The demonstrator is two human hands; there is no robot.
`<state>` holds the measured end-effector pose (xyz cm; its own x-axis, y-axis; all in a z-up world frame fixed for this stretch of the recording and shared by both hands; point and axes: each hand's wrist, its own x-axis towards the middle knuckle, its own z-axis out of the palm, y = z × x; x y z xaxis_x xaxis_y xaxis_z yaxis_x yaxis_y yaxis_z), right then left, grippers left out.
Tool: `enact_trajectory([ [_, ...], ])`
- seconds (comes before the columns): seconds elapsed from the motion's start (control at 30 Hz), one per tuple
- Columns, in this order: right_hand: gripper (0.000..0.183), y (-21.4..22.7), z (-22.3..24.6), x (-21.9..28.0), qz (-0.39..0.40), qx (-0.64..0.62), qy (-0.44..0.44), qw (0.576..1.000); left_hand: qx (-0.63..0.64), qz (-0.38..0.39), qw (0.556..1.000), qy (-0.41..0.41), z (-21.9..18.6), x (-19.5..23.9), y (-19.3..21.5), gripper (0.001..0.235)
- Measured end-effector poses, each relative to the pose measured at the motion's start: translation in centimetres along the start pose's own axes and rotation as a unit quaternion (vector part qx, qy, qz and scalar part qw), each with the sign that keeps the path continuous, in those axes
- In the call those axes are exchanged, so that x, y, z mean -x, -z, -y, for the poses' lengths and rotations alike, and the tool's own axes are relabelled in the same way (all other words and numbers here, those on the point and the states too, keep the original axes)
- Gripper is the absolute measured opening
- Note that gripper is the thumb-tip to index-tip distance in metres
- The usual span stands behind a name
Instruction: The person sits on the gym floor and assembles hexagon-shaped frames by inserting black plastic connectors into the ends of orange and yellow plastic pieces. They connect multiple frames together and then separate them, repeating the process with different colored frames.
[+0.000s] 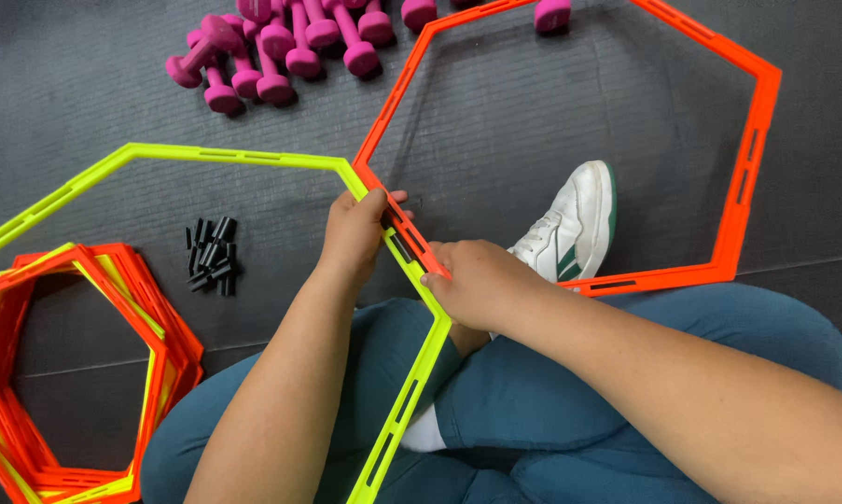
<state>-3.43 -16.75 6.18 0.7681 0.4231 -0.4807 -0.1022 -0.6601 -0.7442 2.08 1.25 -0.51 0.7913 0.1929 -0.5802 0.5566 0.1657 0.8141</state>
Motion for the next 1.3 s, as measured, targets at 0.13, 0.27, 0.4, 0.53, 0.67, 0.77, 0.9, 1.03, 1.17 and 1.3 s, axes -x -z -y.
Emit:
enact_trajectory([
  [0.13,0.057,0.1,0.0,0.3,0.019,-0.016,0.001,1.000,-0.042,-0.006,0.999,-0.012,-0.4,0.6,-0.2,0.024],
  [0.27,0.059,0.6,0.4,0.8,0.036,0.004,-0.009,0.999,-0.063,-0.009,0.998,-0.010,-0.7,1.1,-0.5,0.022],
  [0.4,0.057,0.3,0.0,0.4,0.033,0.006,-0.004,0.999,-0.066,-0.011,0.998,-0.002,0.1,0.5,-0.3,0.022],
  [0.53,0.053,0.2,0.2,0.6,0.041,0.007,0.004,0.999,-0.119,-0.001,0.993,-0.003,-1.3,2.1,-0.5,0.021],
  [0.67,0.051,0.3,0.6,0.7,0.036,-0.004,-0.010,0.999,-0.122,0.003,0.992,-0.009,-1.2,1.8,-0.2,0.020],
  [0.77,0.050,0.2,0.7,0.5,0.024,-0.011,-0.005,1.000,-0.122,-0.005,0.992,-0.016,-1.3,2.1,-0.1,0.025],
  [0.9,0.053,0.0,0.4,0.1,0.019,-0.008,0.002,1.000,-0.110,-0.003,0.994,-0.029,0.3,0.3,0.5,0.023],
  [1.03,0.052,1.0,1.4,1.0,0.012,-0.010,-0.003,1.000,-0.079,-0.019,0.996,-0.030,-0.8,1.9,-0.4,0.023],
  [1.17,0.050,1.6,1.8,1.0,0.003,-0.029,-0.018,0.999,0.060,0.028,0.997,0.027,0.0,0.8,-0.1,0.030],
  [1.3,0.051,0.8,0.6,0.0,-0.020,-0.044,-0.026,0.998,0.081,0.052,0.994,0.045,0.2,1.6,-1.0,0.045],
])
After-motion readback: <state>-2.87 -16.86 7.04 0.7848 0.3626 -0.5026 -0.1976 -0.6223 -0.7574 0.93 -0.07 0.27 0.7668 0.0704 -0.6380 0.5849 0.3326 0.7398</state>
